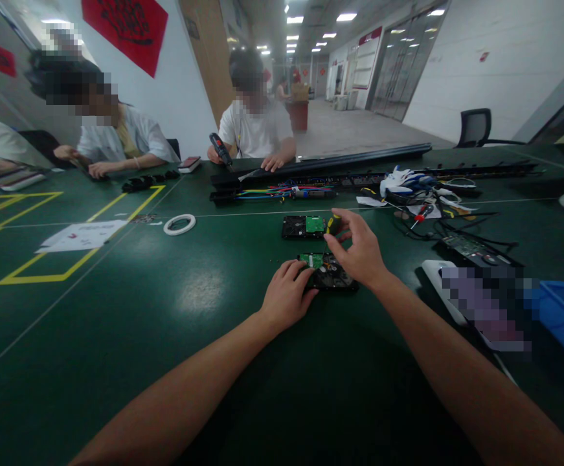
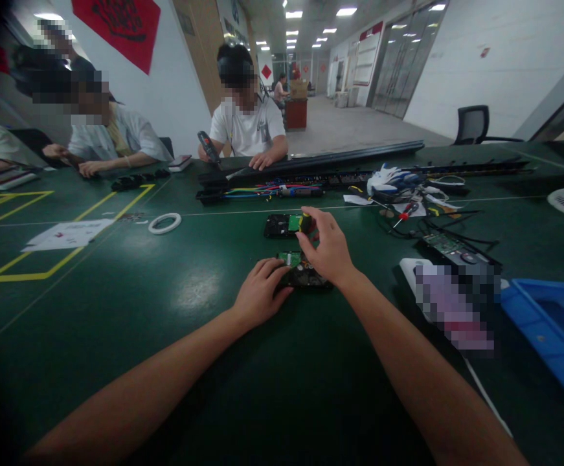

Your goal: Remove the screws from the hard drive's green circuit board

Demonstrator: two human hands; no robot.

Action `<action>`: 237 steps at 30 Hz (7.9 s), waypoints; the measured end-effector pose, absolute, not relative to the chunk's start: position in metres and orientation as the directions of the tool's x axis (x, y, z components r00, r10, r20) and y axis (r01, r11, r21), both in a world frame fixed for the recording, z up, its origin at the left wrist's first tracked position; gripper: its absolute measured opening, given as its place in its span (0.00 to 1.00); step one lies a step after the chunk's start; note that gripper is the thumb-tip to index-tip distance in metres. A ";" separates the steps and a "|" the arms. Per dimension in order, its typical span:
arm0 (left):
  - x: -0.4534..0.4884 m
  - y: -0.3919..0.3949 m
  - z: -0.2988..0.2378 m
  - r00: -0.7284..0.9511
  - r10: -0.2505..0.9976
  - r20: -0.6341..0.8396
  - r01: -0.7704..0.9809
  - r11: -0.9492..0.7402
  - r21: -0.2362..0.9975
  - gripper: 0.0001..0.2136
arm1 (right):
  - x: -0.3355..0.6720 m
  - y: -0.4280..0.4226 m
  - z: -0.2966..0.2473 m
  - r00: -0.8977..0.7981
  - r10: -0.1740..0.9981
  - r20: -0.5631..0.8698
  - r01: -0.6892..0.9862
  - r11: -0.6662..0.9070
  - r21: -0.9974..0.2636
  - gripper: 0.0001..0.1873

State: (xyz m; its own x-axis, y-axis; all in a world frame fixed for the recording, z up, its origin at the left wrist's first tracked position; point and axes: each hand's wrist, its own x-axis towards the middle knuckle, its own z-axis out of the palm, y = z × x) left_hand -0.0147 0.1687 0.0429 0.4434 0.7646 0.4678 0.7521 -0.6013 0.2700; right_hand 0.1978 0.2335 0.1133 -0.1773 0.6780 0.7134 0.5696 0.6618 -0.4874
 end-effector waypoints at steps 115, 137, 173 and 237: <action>-0.015 0.168 0.043 0.445 0.771 0.456 0.758 -0.595 0.266 0.21 | 0.197 0.232 0.116 -0.131 0.694 0.708 0.567 0.638 -0.521 0.25; -0.014 0.165 0.044 0.434 0.769 0.470 0.756 -0.595 0.275 0.20 | 0.199 0.228 0.127 -0.134 0.674 0.727 0.605 0.636 -0.478 0.24; -0.082 0.221 0.037 0.027 0.959 0.283 0.912 -0.140 0.387 0.05 | 0.257 0.233 0.085 -0.163 0.985 0.055 0.900 0.171 -0.401 0.12; -0.005 0.126 0.059 0.324 0.708 0.628 0.653 -0.648 0.393 0.19 | 0.195 0.136 0.094 -0.371 0.810 0.454 0.844 0.498 -0.199 0.12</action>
State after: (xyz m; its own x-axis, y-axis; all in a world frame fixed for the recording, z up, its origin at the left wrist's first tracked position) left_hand -0.0045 0.1262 0.0593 0.3243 0.7078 0.6276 0.6528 -0.6476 0.3931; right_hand 0.1953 0.1365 0.0940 -0.3706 0.8101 0.4544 0.8441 0.4979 -0.1991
